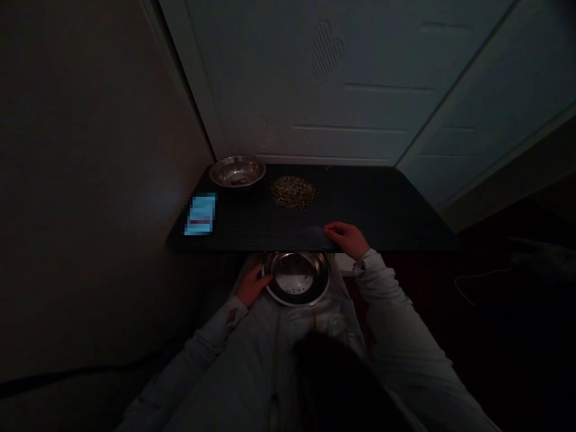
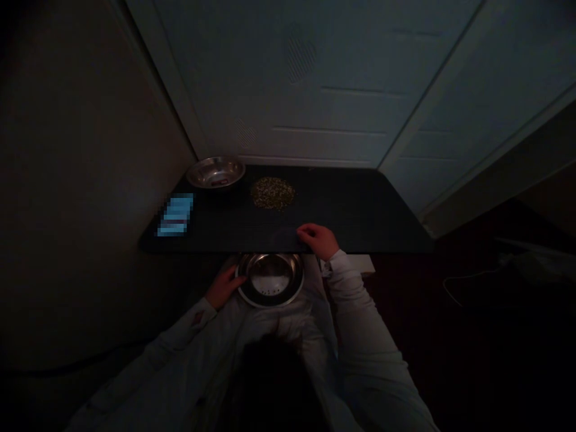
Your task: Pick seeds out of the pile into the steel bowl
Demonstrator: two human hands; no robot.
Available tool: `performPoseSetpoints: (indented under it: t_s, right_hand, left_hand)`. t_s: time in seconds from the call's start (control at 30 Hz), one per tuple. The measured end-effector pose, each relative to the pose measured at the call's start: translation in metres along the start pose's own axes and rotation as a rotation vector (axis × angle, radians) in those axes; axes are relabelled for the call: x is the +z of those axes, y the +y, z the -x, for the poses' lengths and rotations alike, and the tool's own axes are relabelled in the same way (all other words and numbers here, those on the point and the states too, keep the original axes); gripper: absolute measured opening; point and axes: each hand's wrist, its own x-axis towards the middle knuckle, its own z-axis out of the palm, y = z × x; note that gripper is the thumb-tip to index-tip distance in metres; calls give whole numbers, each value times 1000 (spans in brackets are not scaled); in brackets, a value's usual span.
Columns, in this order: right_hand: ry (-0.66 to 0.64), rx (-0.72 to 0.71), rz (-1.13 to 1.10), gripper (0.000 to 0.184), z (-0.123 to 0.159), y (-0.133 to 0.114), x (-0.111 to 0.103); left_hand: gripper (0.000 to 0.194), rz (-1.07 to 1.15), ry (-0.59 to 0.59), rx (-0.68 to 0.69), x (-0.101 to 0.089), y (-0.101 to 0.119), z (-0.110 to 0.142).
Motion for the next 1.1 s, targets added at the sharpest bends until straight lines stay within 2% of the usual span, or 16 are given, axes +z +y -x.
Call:
performPoseSetpoints:
  t_s: [0.33, 0.9, 1.03, 1.1]
  right_hand:
    - [-36, -61, -5, 24, 3, -3, -2]
    - [-36, -56, -45, 23, 2, -1, -2]
    - [-17, -16, -147, 24, 3, -3, -4]
    - [53, 16, -249, 25, 2, -1, -6]
  left_hand:
    - [36, -8, 4, -8, 1, 0, 0]
    - [36, 8, 19, 10, 0, 2, 0]
    - [37, 14, 21, -5, 0, 3, 0]
    - [38, 19, 25, -10, 1, 2, 0]
